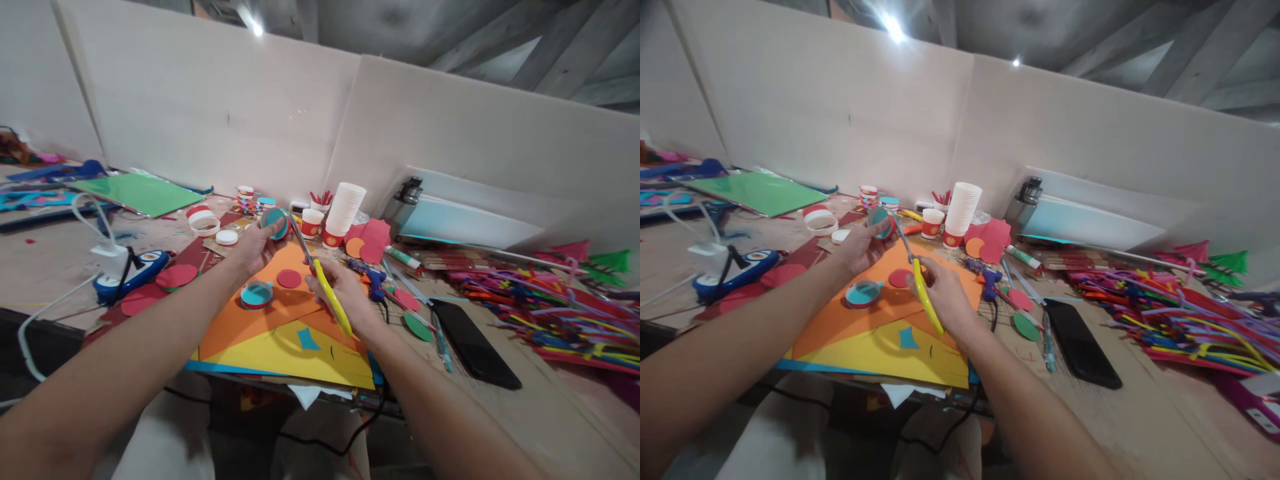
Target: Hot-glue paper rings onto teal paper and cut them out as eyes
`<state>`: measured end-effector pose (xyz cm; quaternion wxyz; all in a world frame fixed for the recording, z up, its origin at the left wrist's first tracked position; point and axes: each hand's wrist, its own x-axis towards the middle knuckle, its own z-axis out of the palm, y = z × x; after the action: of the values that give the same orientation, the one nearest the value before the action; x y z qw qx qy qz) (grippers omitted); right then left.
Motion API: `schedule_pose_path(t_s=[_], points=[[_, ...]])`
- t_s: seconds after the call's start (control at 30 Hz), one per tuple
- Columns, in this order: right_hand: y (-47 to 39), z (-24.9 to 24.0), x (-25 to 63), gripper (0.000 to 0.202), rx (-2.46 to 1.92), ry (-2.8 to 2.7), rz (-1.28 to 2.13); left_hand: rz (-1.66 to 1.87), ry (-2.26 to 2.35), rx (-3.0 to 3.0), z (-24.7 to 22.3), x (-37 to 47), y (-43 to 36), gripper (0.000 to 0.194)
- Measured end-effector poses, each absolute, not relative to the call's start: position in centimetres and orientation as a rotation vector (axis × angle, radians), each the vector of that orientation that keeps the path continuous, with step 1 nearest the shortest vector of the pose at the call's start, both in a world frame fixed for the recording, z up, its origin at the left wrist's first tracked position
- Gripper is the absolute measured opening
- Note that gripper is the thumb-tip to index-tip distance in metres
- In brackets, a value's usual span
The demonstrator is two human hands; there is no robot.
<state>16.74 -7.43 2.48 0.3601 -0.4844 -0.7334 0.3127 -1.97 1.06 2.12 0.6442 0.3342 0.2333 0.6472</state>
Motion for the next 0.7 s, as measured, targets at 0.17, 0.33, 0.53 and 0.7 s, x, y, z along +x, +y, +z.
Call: schedule_pose_path(t_s=[0.17, 0.33, 0.53, 0.7], points=[[-7.0, 2.0, 16.8, 0.043, -1.243, -1.892, 0.784, 1.406, 0.563, 0.920, 1.9, -1.8, 0.6, 0.037], [-6.8, 1.7, 17.0, 0.037, -1.200, -1.926, 0.801, 1.367, 0.581, 1.040, 2.1, -1.6, -0.1, 0.042], [-6.8, 1.7, 17.1, 0.035, -1.185, -1.874, 0.834, 1.345, 0.569, 1.143, 2.1, -1.2, -0.8, 0.040], [-6.7, 1.9, 17.1, 0.037, -1.185, -1.872, 0.843, 1.344, 0.543, 1.143, 2.1, -1.0, -1.0, 0.037]])
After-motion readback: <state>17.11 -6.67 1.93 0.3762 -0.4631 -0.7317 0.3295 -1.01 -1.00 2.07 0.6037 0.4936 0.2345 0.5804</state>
